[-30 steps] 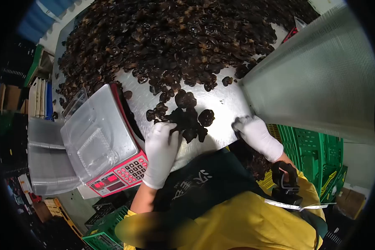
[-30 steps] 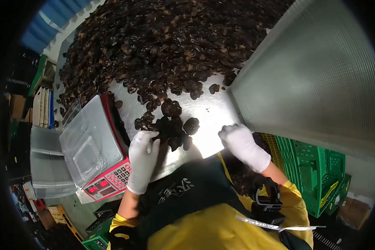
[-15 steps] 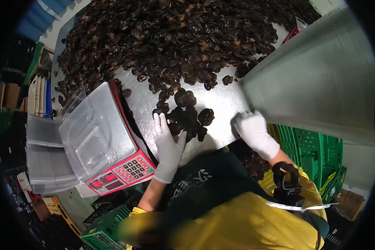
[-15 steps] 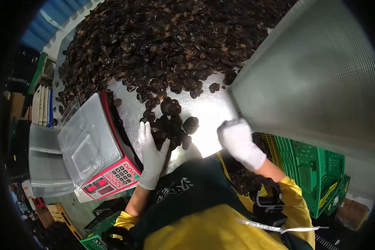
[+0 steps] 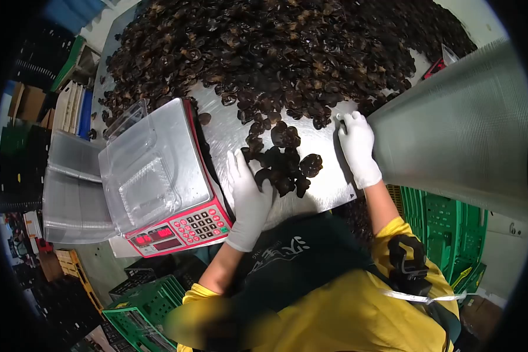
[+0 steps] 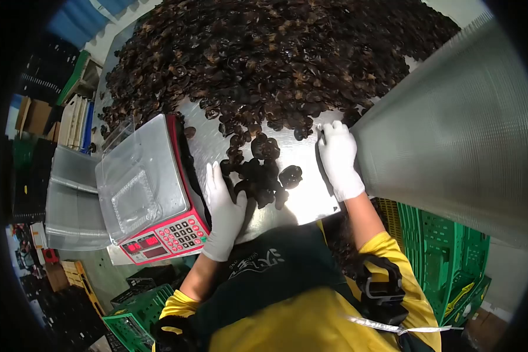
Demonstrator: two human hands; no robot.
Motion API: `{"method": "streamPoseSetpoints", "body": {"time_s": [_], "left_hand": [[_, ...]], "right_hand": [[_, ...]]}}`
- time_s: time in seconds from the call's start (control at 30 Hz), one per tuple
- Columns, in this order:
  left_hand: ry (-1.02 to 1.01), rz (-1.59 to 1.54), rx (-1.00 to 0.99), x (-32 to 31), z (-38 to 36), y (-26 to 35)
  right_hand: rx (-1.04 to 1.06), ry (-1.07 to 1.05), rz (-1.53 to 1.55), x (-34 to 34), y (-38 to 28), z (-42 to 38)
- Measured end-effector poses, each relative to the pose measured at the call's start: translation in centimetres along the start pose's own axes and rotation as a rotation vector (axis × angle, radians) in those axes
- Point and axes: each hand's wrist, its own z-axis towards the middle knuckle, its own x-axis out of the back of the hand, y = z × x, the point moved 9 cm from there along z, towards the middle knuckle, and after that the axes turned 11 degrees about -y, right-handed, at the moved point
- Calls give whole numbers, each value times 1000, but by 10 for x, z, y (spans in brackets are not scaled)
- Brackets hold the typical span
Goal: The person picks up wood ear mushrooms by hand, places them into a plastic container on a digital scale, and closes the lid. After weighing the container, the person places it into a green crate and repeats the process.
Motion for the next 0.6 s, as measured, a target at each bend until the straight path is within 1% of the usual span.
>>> {"method": "streamPoseSetpoints", "body": {"time_s": [0.03,0.1,0.17,0.2,0.23,0.3,0.33,0.4,0.43,0.47,0.5,0.53,0.57,0.6], "left_hand": [[9,1,5,3,9,0],[-98,175,-30,-2,34,10],[-129,341,38,-13,62,14],[-105,382,32,-17,73,13],[-97,383,32,-23,74,6],[-135,279,-48,-32,77,3],[-42,388,-97,-24,68,11],[-56,389,-56,-19,56,8],[-72,385,-16,-18,52,4],[-69,339,10,-16,49,0],[-68,339,13,-14,46,0],[-53,325,2,-12,44,1],[-36,312,-10,-8,43,2],[-33,313,-5,-6,43,1]], "right_hand": [[12,-39,90,3,-5,-4],[117,-102,372,13,-32,-14],[230,-243,414,4,-62,-21],[217,-330,504,-3,-72,-22],[229,-360,587,-7,-77,-22],[346,-138,470,4,-89,-11],[351,-137,472,0,-93,-4],[391,-76,425,-5,-102,13],[391,-75,428,-13,-107,22],[435,-132,343,-27,-118,29],[481,-190,258,-39,-131,33],[488,-199,150,-45,-142,36],[494,-200,152,-51,-148,39],[488,-216,-33,-62,-154,41]]}}
